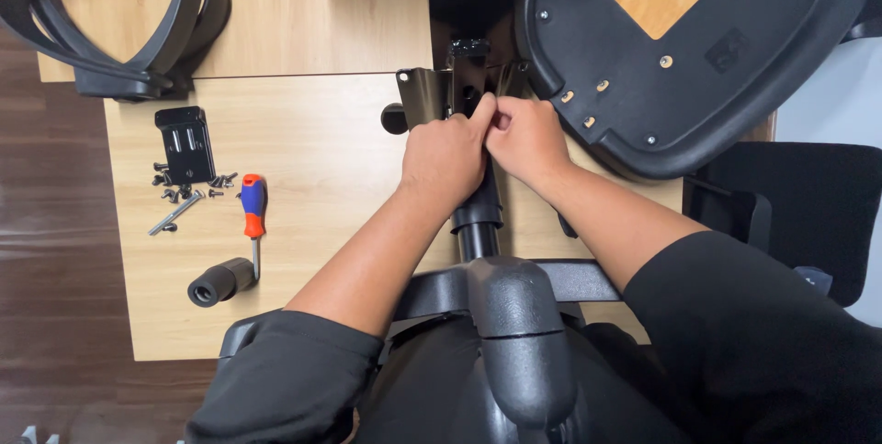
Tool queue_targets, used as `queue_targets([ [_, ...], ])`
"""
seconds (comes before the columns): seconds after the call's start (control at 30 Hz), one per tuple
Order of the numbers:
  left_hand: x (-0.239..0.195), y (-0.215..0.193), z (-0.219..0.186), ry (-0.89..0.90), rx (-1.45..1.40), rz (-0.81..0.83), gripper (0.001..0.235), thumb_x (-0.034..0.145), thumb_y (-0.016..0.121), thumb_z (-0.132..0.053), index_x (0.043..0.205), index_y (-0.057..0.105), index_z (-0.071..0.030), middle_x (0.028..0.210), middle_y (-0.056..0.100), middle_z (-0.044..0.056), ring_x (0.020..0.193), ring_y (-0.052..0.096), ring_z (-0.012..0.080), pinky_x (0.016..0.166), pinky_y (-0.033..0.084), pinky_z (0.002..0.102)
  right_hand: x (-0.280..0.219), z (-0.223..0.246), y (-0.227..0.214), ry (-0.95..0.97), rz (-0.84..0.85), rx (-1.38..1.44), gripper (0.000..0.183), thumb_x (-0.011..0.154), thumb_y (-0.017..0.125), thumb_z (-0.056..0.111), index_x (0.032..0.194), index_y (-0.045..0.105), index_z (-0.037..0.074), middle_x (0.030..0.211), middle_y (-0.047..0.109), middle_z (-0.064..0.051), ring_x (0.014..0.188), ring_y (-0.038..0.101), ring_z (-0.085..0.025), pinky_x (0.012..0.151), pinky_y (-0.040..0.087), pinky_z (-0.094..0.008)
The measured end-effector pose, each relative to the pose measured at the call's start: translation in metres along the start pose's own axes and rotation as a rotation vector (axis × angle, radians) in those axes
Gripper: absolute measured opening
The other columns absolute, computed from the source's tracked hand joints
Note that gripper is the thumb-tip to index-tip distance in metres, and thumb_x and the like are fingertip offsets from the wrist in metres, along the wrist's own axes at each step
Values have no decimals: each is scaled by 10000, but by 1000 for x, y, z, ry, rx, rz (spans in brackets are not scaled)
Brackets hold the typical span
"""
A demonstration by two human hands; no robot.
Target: The person assembles an office chair on a table. They align the metal mounting bracket onto the chair base, insert the black gas lift cylinder into the base hub, pick up screws from the table, and use a screwdriver to drive screws into the bracket.
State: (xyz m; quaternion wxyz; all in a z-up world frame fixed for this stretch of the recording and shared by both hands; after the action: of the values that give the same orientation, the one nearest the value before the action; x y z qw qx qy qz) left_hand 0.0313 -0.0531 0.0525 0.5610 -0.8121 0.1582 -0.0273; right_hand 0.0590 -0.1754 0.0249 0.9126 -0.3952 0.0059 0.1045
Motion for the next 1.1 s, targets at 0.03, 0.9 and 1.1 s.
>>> queue_targets([
  [0.03,-1,0,0,-2,7,13,351,878,620,-131,1209,505,-129,739,702,130,631,714,345,534,550,468,0,-1,1,2,2,-1,146,862,647,102,754,668,6,704,679,-170,653,669,-364,612,513,-434],
  [0.9,-35,-55,24,-191,-58,324,300,886,648,-234,1139,671,-75,1132,701,178,1069,672,368,900,545,472,4,8,-35,61,410,76,119,883,676,161,897,727,55,745,729,-59,675,684,-122,627,544,-266],
  [1.1,-61,-40,12,-266,-14,544,317,905,617,-222,1147,732,-51,1191,713,203,1109,691,355,936,558,443,-22,-28,-12,-141,478,341,164,928,657,189,949,682,28,841,712,-66,773,680,-152,693,559,-283],
])
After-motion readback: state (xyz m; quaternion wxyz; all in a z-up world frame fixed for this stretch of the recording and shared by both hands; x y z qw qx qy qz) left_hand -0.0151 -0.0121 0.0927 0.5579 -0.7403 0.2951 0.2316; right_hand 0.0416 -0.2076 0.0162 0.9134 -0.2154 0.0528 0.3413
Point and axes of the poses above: each hand's wrist, its own x-axis towards the middle knuckle, its own y-axis out of the palm, z = x × y, the point moved 5 cm from there along x, towards the middle knuckle
